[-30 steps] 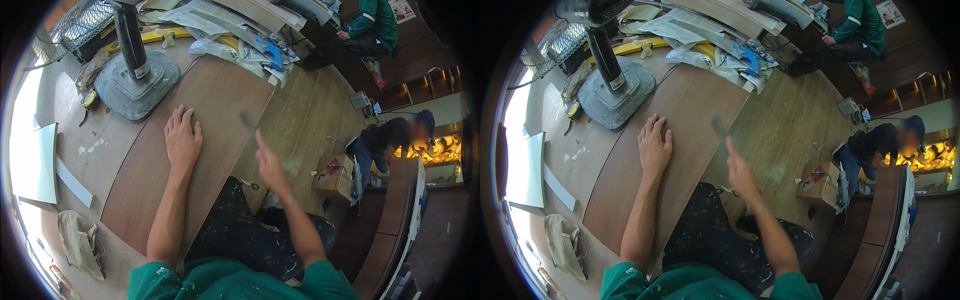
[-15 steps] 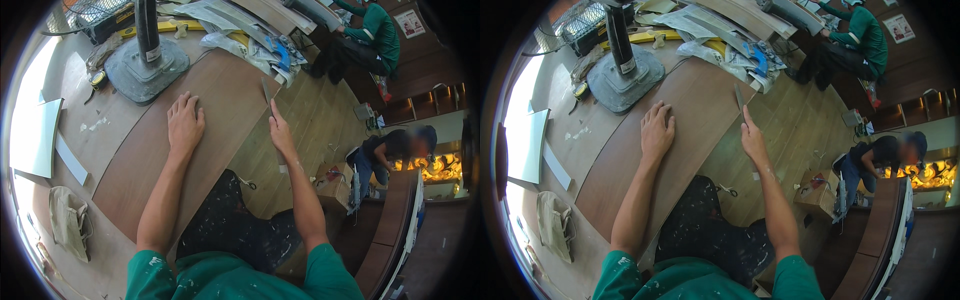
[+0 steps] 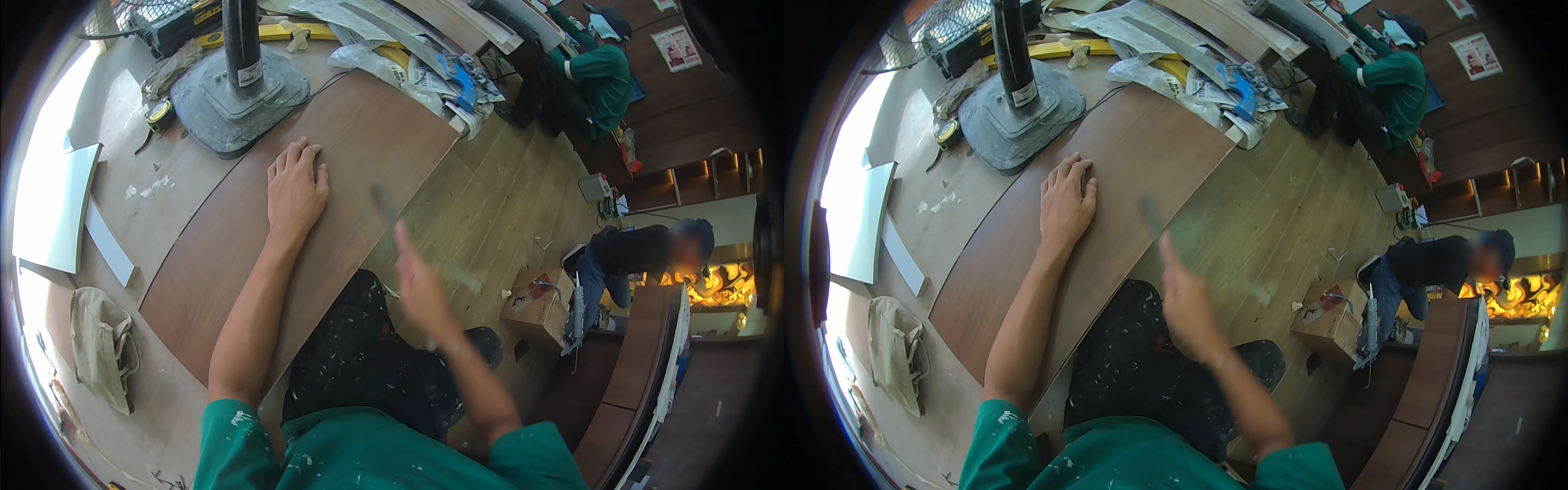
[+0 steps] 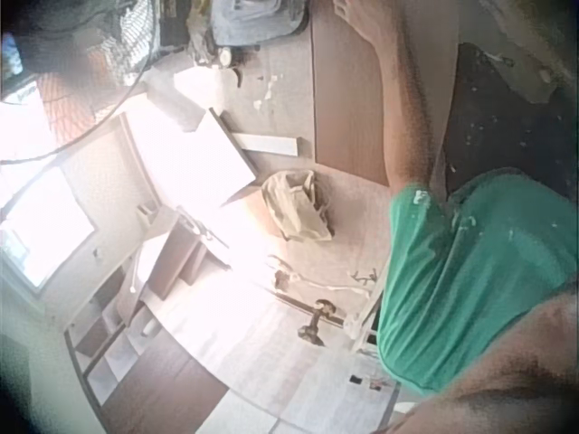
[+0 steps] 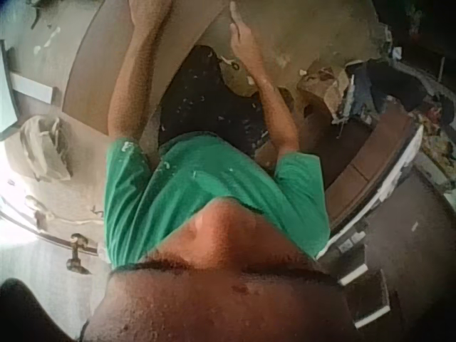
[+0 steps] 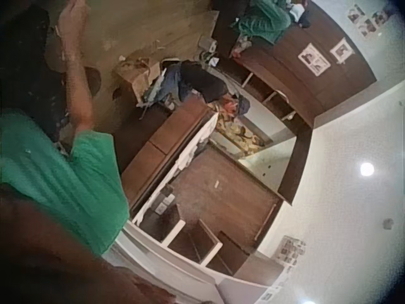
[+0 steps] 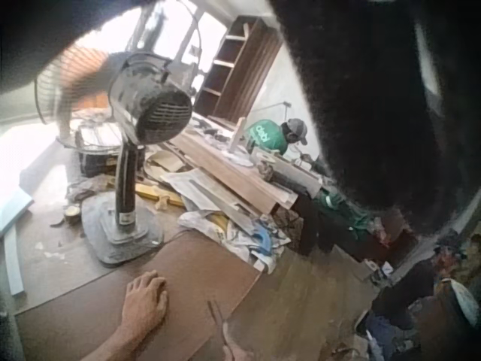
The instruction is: The person uses a chisel to carve and shape the edge of a rectangular wooden board placed on a workbench. They repeatedly scrape along the edge to remove material and smooth the surface, occasionally adjusting the board's position.
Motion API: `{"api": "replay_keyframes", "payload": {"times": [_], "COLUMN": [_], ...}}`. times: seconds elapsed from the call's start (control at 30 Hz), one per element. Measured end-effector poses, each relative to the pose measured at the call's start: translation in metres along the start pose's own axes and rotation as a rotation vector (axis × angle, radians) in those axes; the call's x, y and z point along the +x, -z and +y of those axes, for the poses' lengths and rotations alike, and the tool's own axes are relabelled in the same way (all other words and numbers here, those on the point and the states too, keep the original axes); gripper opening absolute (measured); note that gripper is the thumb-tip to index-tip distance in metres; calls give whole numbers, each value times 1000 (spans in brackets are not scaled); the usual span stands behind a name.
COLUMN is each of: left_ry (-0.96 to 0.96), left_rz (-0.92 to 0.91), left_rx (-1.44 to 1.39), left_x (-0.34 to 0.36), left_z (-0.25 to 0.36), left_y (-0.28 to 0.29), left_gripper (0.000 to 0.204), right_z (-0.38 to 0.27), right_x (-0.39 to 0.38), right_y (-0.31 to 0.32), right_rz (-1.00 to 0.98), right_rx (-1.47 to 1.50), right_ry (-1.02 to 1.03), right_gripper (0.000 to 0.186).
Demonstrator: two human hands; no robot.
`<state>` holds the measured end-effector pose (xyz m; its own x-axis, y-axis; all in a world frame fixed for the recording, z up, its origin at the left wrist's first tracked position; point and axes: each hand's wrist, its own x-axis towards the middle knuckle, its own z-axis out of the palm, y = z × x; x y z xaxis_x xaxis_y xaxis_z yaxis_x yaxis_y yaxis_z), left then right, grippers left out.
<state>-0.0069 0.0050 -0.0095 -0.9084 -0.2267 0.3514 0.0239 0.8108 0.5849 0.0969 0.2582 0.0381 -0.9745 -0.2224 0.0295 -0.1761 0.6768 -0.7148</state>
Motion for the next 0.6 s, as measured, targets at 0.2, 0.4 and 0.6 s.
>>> {"api": "replay_keyframes", "payload": {"times": [0.2, 0.4, 0.6], "left_ry": [-20, -6, -9], "left_rz": [15, 31, 12], "left_rx": [6, 5, 5], "left_x": [4, 0, 2], "left_z": [4, -2, 0], "left_y": [-2, -1, -2], "left_gripper": [36, 37, 37], "right_z": [1, -28, -28], "right_x": [10, -33, 12], "right_y": [8, -17, 3], "right_rz": [-19, -48, -77], "right_rx": [-16, -5, -115], "right_ry": [-139, -38, -257], "right_gripper": [65, 64, 65]}}
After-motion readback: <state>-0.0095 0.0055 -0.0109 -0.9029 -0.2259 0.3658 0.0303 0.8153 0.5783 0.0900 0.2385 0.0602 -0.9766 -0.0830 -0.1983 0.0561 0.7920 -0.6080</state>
